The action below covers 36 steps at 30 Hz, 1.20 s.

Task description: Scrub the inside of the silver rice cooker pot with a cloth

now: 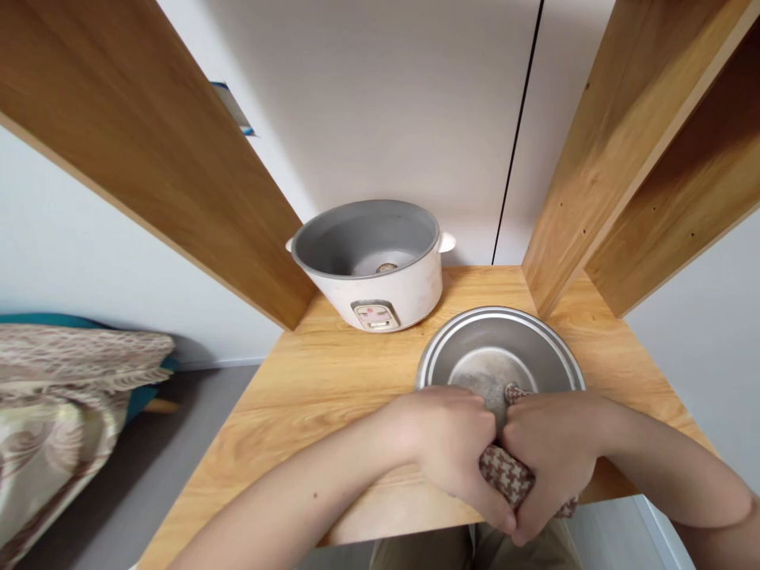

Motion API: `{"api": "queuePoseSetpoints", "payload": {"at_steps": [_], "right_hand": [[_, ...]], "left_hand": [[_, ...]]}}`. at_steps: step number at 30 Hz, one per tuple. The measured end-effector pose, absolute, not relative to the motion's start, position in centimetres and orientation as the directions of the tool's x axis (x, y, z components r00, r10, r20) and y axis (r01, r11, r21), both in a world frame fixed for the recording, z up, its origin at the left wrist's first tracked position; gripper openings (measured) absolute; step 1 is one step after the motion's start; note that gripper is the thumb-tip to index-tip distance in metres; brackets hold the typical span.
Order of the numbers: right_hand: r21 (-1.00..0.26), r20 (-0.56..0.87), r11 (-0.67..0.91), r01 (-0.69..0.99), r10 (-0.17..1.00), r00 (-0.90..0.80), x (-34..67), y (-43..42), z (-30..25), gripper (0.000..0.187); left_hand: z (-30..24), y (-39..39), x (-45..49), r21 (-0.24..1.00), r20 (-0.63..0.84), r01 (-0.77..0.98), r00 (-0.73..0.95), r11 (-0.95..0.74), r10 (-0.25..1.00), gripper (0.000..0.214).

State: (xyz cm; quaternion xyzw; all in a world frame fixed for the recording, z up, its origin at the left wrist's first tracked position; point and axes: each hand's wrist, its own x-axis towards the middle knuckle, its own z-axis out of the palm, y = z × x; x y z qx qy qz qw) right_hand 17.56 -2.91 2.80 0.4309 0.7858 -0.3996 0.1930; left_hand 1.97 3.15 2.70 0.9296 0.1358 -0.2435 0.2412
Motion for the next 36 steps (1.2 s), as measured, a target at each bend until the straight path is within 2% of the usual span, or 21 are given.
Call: {"api": "queuePoseSetpoints", "payload": {"at_steps": [13, 31, 36], "right_hand": [[-0.433, -0.629, 0.342, 0.834, 0.548, -0.551, 17.71, -3.06, 2.43, 0.049], [-0.455, -0.659, 0.289, 0.842, 0.527, -0.537, 17.47, -2.85, 3.11, 0.049], [-0.461, -0.648, 0.298, 0.836, 0.531, -0.546, 17.54, -2.89, 2.99, 0.045]], "left_hand": [[2.74, 3.16, 1.98, 0.381, -0.533, 0.380, 0.835, -0.843, 0.135, 0.071], [2.48, 3.13, 1.88, 0.373, -0.508, 0.361, 0.850, -0.855, 0.138, 0.071], [2.53, 3.17, 1.90, 0.381, -0.507, 0.359, 0.852, -0.852, 0.132, 0.070]]}}
